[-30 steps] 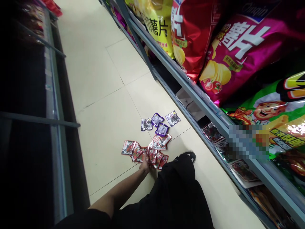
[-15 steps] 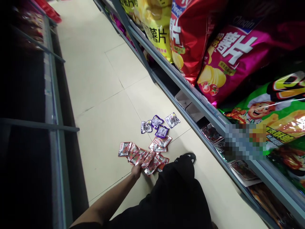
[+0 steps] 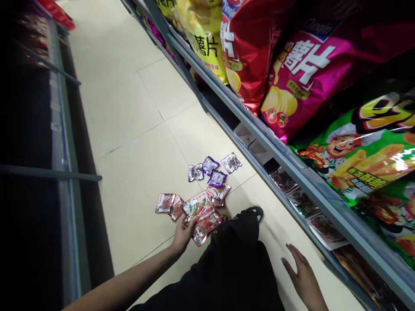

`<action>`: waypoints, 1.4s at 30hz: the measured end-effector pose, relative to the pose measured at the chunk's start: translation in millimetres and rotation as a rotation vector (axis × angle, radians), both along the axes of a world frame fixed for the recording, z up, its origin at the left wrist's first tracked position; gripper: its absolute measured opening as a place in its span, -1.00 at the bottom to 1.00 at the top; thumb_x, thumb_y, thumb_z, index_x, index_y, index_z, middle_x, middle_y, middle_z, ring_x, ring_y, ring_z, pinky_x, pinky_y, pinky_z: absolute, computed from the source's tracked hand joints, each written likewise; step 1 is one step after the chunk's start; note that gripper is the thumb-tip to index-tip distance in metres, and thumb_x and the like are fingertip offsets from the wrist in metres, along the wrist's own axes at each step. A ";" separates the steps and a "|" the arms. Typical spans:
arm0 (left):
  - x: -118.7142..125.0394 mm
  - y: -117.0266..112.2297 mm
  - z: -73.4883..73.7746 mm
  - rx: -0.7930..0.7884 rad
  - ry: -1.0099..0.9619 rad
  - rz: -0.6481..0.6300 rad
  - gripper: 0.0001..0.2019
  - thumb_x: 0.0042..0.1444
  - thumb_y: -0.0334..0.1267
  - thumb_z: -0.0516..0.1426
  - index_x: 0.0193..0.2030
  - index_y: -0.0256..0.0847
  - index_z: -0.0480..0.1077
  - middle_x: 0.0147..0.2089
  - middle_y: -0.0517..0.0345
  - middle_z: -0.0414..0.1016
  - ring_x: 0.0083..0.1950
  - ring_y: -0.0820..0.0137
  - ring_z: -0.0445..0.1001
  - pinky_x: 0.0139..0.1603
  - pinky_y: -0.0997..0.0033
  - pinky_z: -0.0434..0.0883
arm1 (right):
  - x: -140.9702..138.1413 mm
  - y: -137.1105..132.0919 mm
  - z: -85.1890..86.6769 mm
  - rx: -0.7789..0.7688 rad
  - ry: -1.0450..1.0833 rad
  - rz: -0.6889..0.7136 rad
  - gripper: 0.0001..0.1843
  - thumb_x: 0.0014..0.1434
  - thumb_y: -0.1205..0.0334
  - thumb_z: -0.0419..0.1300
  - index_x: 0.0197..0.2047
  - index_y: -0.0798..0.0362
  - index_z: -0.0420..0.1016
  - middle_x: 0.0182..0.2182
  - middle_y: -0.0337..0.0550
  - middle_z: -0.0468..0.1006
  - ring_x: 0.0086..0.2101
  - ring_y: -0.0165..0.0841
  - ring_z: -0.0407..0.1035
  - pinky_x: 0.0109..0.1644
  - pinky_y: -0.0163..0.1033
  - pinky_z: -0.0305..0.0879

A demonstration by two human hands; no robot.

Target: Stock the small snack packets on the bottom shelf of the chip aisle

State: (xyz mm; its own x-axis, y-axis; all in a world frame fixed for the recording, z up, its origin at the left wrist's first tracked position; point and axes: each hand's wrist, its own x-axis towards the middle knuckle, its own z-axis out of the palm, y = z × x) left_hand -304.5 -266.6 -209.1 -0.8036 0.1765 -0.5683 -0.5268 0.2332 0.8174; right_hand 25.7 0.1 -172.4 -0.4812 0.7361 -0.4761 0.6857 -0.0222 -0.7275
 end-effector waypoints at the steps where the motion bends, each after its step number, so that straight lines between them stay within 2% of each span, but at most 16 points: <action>1: -2.1 13.1 11.3 0.028 0.007 -0.041 -0.35 -0.09 0.03 0.35 0.10 -0.21 0.29 -0.06 -0.05 0.59 -0.21 0.18 0.61 -0.23 0.27 0.57 | -10.5 6.7 -0.7 -0.034 0.015 0.030 -0.48 0.00 -0.20 0.32 0.01 -0.21 0.57 0.08 0.02 0.51 0.16 0.02 0.32 0.33 0.16 0.15; 5: -8.0 64.3 49.4 0.127 0.033 -0.095 -0.32 -0.10 0.05 0.37 0.10 -0.22 0.32 -0.05 -0.05 0.58 -0.16 0.18 0.60 -0.21 0.31 0.56 | -94.7 32.0 11.7 -0.206 0.254 0.072 -0.42 0.13 -0.11 0.26 0.18 -0.11 0.42 0.24 -0.08 0.36 0.27 -0.11 0.17 0.40 0.15 -0.02; 8: -10.6 104.4 63.9 0.284 -0.095 -0.082 -0.34 -0.11 0.00 0.39 0.10 -0.18 0.32 -0.02 -0.01 0.57 -0.16 0.23 0.60 -0.15 0.27 0.56 | -164.2 39.9 23.3 -0.419 0.460 0.205 -0.21 -0.03 0.04 0.44 0.26 -0.14 0.32 0.33 -0.14 0.22 0.34 -0.16 0.03 0.44 0.09 -0.16; 10: -11.1 130.4 65.3 0.389 -0.216 -0.105 -0.38 -0.11 -0.03 0.40 0.06 -0.16 0.33 -0.05 0.03 0.58 -0.19 0.27 0.60 -0.14 0.25 0.55 | -194.5 39.8 24.8 -0.585 0.546 0.284 -0.07 -0.23 0.14 0.54 0.24 -0.11 0.36 0.26 -0.11 0.34 0.27 -0.15 0.17 0.40 0.05 -0.03; 12: -10.1 153.1 62.6 0.446 -0.294 -0.152 -0.42 -0.13 -0.04 0.40 0.00 -0.18 0.36 -0.11 0.04 0.59 -0.21 0.26 0.60 -0.14 0.24 0.55 | -207.6 38.1 21.7 -0.725 0.583 0.301 -0.15 -0.31 0.16 0.56 0.12 -0.01 0.47 0.05 -0.09 0.54 0.07 -0.15 0.41 0.26 0.01 0.22; 16: -5.4 180.3 60.7 0.428 -0.170 -0.215 -0.46 -0.08 0.01 0.37 -0.03 -0.21 0.36 -0.07 -0.02 0.58 -0.10 0.18 0.59 -0.09 0.21 0.55 | -190.8 37.1 17.1 -0.730 0.551 0.117 -0.51 -0.17 0.06 0.50 -0.19 0.15 0.60 -0.27 -0.12 0.65 -0.26 -0.25 0.53 0.01 -0.10 0.41; 18: -3.3 184.9 64.0 0.359 -0.009 -0.240 -0.48 -0.04 0.01 0.35 -0.01 -0.20 0.35 -0.02 -0.02 0.56 -0.05 0.16 0.58 -0.06 0.22 0.55 | -170.9 36.7 18.8 -0.714 0.509 0.047 -0.54 -0.15 0.05 0.49 -0.22 0.16 0.61 -0.31 -0.11 0.66 -0.31 -0.26 0.53 -0.06 -0.13 0.43; 21: 0.8 186.6 68.2 0.325 0.139 -0.314 -0.48 -0.01 0.00 0.33 0.02 -0.17 0.33 0.02 0.00 0.55 -0.02 0.18 0.56 -0.05 0.29 0.54 | -141.1 31.4 21.1 -0.674 0.525 -0.123 -0.50 -0.12 0.08 0.49 -0.12 0.10 0.57 -0.21 -0.11 0.66 -0.23 -0.23 0.54 -0.04 -0.12 0.43; 24: 9.6 188.7 66.3 0.398 0.105 -0.483 -0.48 0.01 -0.01 0.32 0.05 -0.18 0.34 0.02 0.00 0.54 -0.05 0.22 0.57 -0.08 0.34 0.53 | -118.5 18.5 17.1 -0.662 0.599 -0.294 -0.41 -0.09 0.15 0.46 0.04 -0.01 0.48 -0.08 -0.16 0.63 -0.11 -0.20 0.52 0.06 -0.10 0.40; 28: 24.2 195.7 62.4 0.429 -0.027 -0.746 -0.47 0.08 -0.02 0.26 0.13 -0.19 0.31 0.01 -0.03 0.55 -0.12 0.22 0.57 -0.10 0.28 0.52 | -100.6 -2.3 11.3 -0.836 0.748 -0.525 -0.55 -0.12 0.09 0.36 -0.12 0.03 0.55 -0.19 -0.16 0.65 -0.18 -0.17 0.52 -0.08 -0.11 0.46; 30: 28.6 200.3 65.2 0.372 0.032 -0.851 -0.53 0.11 -0.04 0.24 0.12 -0.18 0.35 0.00 -0.01 0.55 -0.08 0.20 0.55 -0.03 0.25 0.49 | -96.7 -9.3 13.6 -0.864 0.787 -0.558 -0.53 -0.11 0.03 0.35 -0.11 0.04 0.55 -0.19 -0.13 0.65 -0.19 -0.14 0.53 -0.09 -0.07 0.46; 33: 30.6 206.8 74.2 0.307 0.284 -0.970 -0.65 0.09 -0.10 0.25 0.00 -0.17 0.48 0.05 -0.02 0.52 0.06 0.15 0.47 0.15 0.22 0.38 | -96.5 -13.7 21.0 -0.699 0.712 -0.458 -0.44 -0.07 0.09 0.44 0.02 0.03 0.51 -0.07 -0.09 0.62 -0.10 -0.13 0.51 0.05 -0.04 0.40; 36: 29.5 211.5 81.0 0.312 0.497 -0.883 -0.75 0.08 -0.09 0.25 -0.17 -0.19 0.55 0.10 -0.04 0.45 0.16 0.12 0.38 0.24 0.24 0.29 | -98.5 -14.9 24.2 -0.593 0.673 -0.468 -0.48 -0.04 0.07 0.45 -0.02 0.08 0.53 -0.11 -0.06 0.64 -0.12 -0.15 0.53 0.08 -0.05 0.38; 38: 28.8 213.3 82.4 0.329 0.427 -0.844 -0.73 0.13 -0.04 0.21 -0.24 -0.21 0.54 -0.03 -0.02 0.49 0.02 0.17 0.43 0.08 0.31 0.37 | -98.7 -16.7 23.4 -0.632 0.722 -0.615 -0.46 -0.04 0.03 0.45 -0.02 0.06 0.52 -0.13 -0.09 0.64 -0.15 -0.15 0.54 0.03 -0.07 0.41; 39: 29.0 213.9 82.8 0.344 0.346 -0.882 -0.70 0.15 0.00 0.18 -0.27 -0.22 0.53 -0.13 0.01 0.51 -0.09 0.23 0.45 -0.06 0.36 0.40 | -98.3 -18.3 23.2 -0.653 0.762 -0.711 -0.44 -0.08 0.03 0.46 -0.02 0.05 0.52 -0.13 -0.10 0.65 -0.16 -0.15 0.54 0.00 -0.07 0.43; 42: 34.3 215.1 87.9 0.339 0.260 -1.128 -0.64 0.16 0.03 0.15 -0.41 -0.24 0.47 -0.38 0.12 0.42 -0.34 0.37 0.38 -0.34 0.47 0.30 | -96.3 -25.8 27.4 -0.705 0.898 -0.935 -0.42 -0.19 0.00 0.47 -0.08 0.02 0.53 -0.20 -0.14 0.66 -0.22 -0.14 0.55 -0.13 -0.08 0.49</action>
